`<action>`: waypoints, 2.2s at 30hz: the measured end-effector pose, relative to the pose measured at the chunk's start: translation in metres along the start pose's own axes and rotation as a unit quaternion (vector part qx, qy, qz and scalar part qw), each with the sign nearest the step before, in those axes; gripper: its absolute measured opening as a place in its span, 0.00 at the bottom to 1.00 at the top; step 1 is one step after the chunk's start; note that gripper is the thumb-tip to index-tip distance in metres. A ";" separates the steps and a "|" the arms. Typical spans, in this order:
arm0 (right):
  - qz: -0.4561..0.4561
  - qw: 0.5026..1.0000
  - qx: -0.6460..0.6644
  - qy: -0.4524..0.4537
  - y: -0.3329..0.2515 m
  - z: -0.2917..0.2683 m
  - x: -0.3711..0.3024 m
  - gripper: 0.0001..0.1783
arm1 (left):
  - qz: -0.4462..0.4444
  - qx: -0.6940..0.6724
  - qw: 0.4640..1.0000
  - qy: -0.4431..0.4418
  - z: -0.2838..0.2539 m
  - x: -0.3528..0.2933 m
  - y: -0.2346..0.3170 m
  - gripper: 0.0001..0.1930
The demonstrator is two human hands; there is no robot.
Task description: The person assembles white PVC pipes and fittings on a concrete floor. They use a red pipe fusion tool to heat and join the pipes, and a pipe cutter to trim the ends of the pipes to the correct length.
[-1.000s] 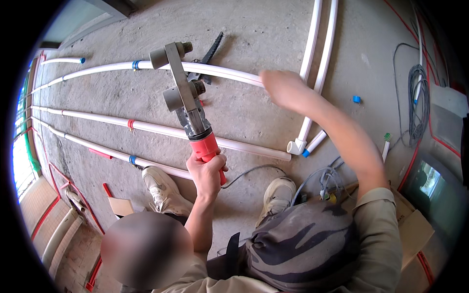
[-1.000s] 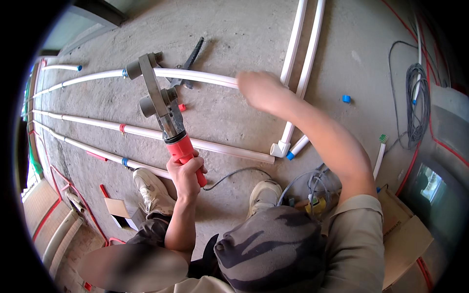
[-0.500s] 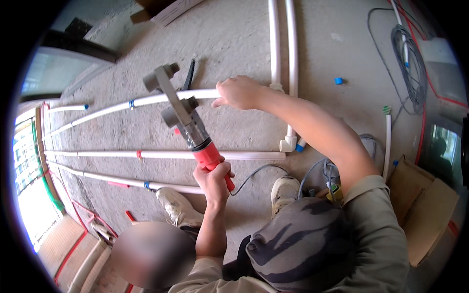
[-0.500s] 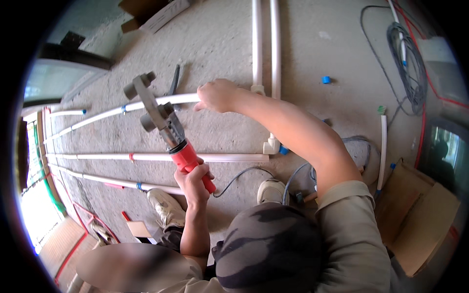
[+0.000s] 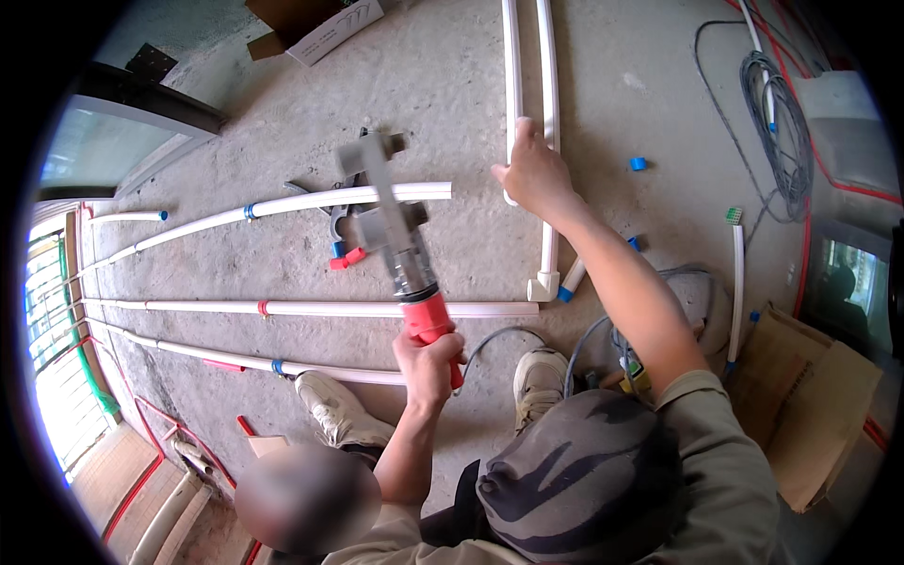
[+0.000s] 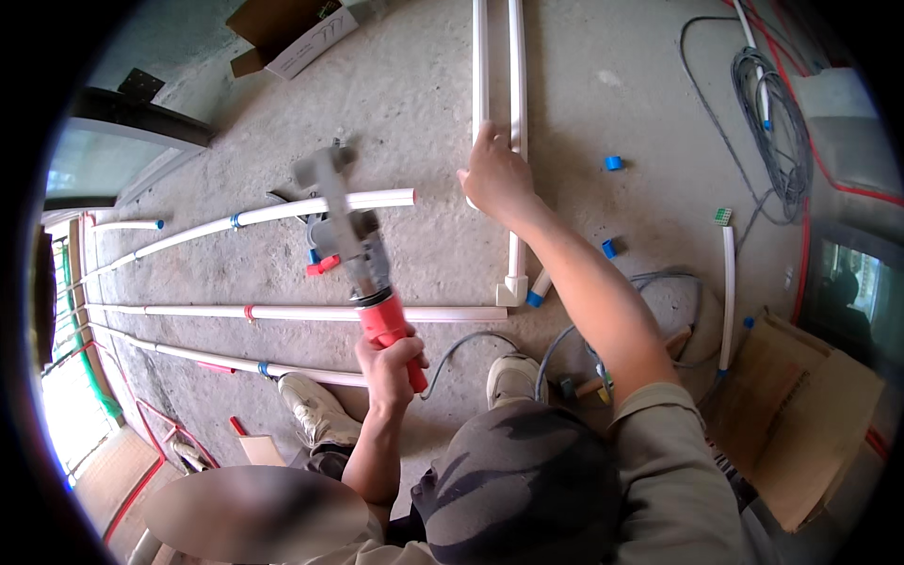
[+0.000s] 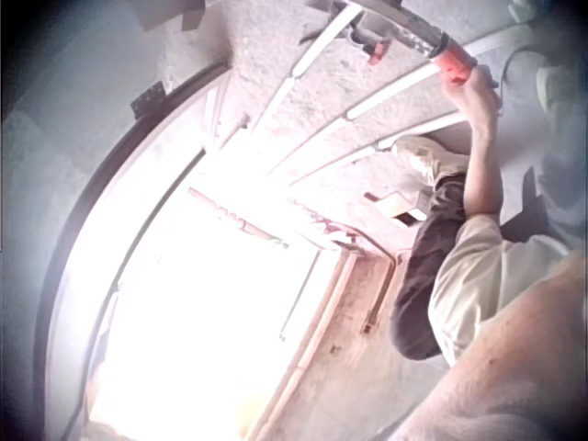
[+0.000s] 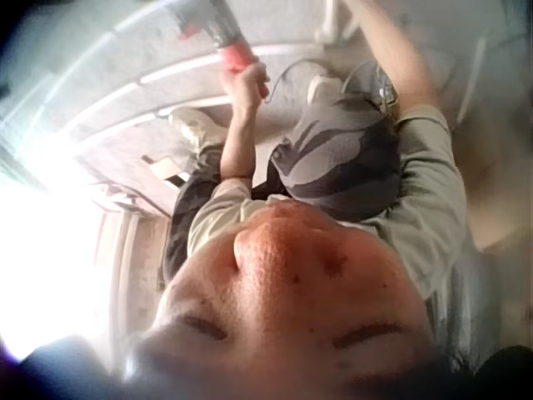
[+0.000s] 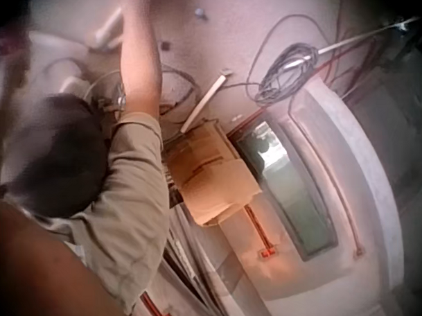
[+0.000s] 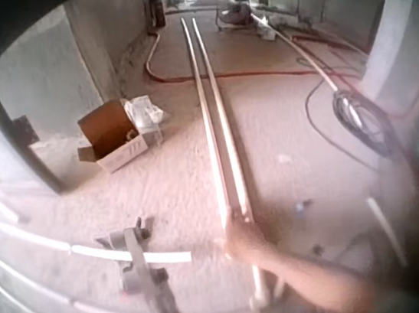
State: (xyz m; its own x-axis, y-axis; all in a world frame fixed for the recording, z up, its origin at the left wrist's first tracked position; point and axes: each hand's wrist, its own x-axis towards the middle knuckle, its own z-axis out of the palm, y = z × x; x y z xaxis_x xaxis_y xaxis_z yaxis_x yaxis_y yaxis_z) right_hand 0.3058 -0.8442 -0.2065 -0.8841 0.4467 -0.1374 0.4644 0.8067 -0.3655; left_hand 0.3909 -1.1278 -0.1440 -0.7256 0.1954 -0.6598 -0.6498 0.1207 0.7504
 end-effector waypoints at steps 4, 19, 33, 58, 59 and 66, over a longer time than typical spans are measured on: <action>0.161 0.981 0.094 -0.045 -0.004 -0.008 -0.001 0.36 | -0.051 -0.009 0.997 -0.066 0.016 -0.003 -0.008 0.06; 0.288 0.766 0.575 -0.020 0.036 0.018 -0.041 0.15 | -0.108 -0.007 0.982 -0.155 0.022 0.053 -0.037 0.02; 0.154 0.688 0.656 -0.269 0.042 0.054 -0.092 0.23 | -0.160 0.023 0.964 -0.210 -0.045 0.080 -0.061 0.05; 0.199 0.692 0.650 -0.244 0.020 0.064 -0.036 0.16 | -0.177 0.037 0.961 -0.209 -0.010 0.091 -0.026 0.05; 0.197 0.689 0.653 -0.245 0.022 0.065 -0.036 0.16 | -0.185 0.038 0.959 -0.212 -0.009 0.091 -0.025 0.05; 0.199 0.675 0.662 -0.260 0.029 0.065 -0.031 0.14 | -0.203 0.054 0.954 -0.212 -0.011 0.093 -0.011 0.09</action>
State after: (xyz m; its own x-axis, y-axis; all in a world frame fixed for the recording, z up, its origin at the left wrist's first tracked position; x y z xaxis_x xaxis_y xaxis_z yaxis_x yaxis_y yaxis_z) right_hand 0.3435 -0.8601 -0.2730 -0.7620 0.0519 -0.6456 0.5214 -0.5421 -0.6590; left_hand 0.3285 -1.1219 -0.2141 -0.2469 0.4841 -0.8395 -0.8148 0.3651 0.4502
